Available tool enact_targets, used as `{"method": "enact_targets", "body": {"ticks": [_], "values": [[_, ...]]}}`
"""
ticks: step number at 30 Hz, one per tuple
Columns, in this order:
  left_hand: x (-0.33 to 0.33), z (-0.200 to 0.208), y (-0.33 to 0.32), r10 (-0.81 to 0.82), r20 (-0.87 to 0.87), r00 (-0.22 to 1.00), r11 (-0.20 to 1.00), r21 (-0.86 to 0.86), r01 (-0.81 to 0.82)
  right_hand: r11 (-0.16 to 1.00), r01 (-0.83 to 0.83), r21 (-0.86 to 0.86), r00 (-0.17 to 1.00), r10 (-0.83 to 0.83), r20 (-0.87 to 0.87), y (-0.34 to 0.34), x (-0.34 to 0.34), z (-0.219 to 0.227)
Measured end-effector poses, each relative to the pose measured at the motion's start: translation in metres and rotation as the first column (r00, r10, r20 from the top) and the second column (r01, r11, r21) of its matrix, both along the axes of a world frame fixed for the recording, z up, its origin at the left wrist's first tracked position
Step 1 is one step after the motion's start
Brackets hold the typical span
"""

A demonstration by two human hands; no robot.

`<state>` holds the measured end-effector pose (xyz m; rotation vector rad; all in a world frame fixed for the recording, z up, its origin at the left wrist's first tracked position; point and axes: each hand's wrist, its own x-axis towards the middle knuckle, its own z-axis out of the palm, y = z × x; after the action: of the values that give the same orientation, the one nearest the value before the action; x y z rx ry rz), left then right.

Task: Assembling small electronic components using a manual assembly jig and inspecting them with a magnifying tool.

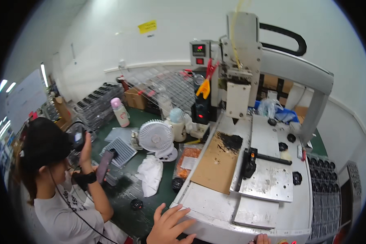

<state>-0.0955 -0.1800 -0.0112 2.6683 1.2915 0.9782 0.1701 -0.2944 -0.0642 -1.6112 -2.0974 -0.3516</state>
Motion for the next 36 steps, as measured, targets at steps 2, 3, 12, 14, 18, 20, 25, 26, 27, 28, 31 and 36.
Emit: {"method": "enact_targets", "body": {"ticks": [2, 3, 12, 14, 18, 20, 25, 26, 27, 28, 31, 36], "values": [[0.008, 0.027, 0.003, -0.101, 0.178, 0.979, 0.995, 0.021, 0.099, 0.999, 0.021, 0.037, 1.0, -0.02, -0.023, 0.002, -0.001, -0.001], [0.014, 0.04, 0.006, -0.152, 0.211, 0.966, 0.988, 0.059, 0.143, 0.999, 0.034, 0.025, 0.999, -0.034, -0.006, 0.001, -0.001, -0.005], [0.113, 0.098, 0.1, -0.628, -0.156, 0.762, 0.776, -0.047, 0.63, 0.975, 0.097, 0.2, 0.991, -0.113, 0.067, -0.001, 0.005, -0.023], [0.135, 0.095, 0.128, -0.418, -0.128, 0.899, 0.908, -0.1, 0.408, 0.968, 0.147, 0.205, 0.985, -0.162, 0.059, 0.001, 0.008, -0.028], [0.129, 0.049, 0.159, -0.194, -0.173, 0.965, 0.972, 0.096, 0.213, 0.977, 0.133, 0.168, 0.99, -0.138, 0.019, 0.002, 0.009, -0.025], [0.122, 0.048, 0.155, -0.207, -0.218, 0.954, 0.978, -0.045, 0.202, 0.974, 0.134, 0.181, 0.989, -0.142, 0.03, 0.002, 0.008, -0.024], [0.124, 0.05, 0.149, -0.18, -0.297, 0.938, 0.973, 0.085, 0.214, 0.981, 0.113, 0.156, 0.993, -0.118, 0.023, 0.001, 0.01, -0.024], [0.125, 0.048, 0.152, -0.171, -0.295, 0.94, 0.976, 0.082, 0.203, 0.981, 0.109, 0.161, 0.993, -0.115, 0.028, 0.002, 0.011, -0.024], [0.124, 0.047, 0.153, -0.186, -0.273, 0.944, 0.975, 0.07, 0.213, 0.984, 0.095, 0.152, 0.995, -0.1, 0.026, 0.002, 0.01, -0.023], [0.123, 0.047, 0.153, -0.201, -0.25, 0.947, 0.973, 0.058, 0.222, 0.982, 0.107, 0.152, 0.993, -0.112, 0.023, 0.001, 0.009, -0.023], [0.119, 0.044, 0.159, -0.186, -0.198, 0.962, 0.982, 0.003, 0.19, 0.982, 0.115, 0.15, 0.992, -0.12, 0.025, 0.003, 0.009, -0.021], [0.116, 0.032, 0.178, 0.003, -0.144, 0.99, 0.983, -0.182, -0.03, 0.977, 0.116, 0.179, 0.993, -0.12, 0.013, 0.005, 0.011, -0.026]]}}
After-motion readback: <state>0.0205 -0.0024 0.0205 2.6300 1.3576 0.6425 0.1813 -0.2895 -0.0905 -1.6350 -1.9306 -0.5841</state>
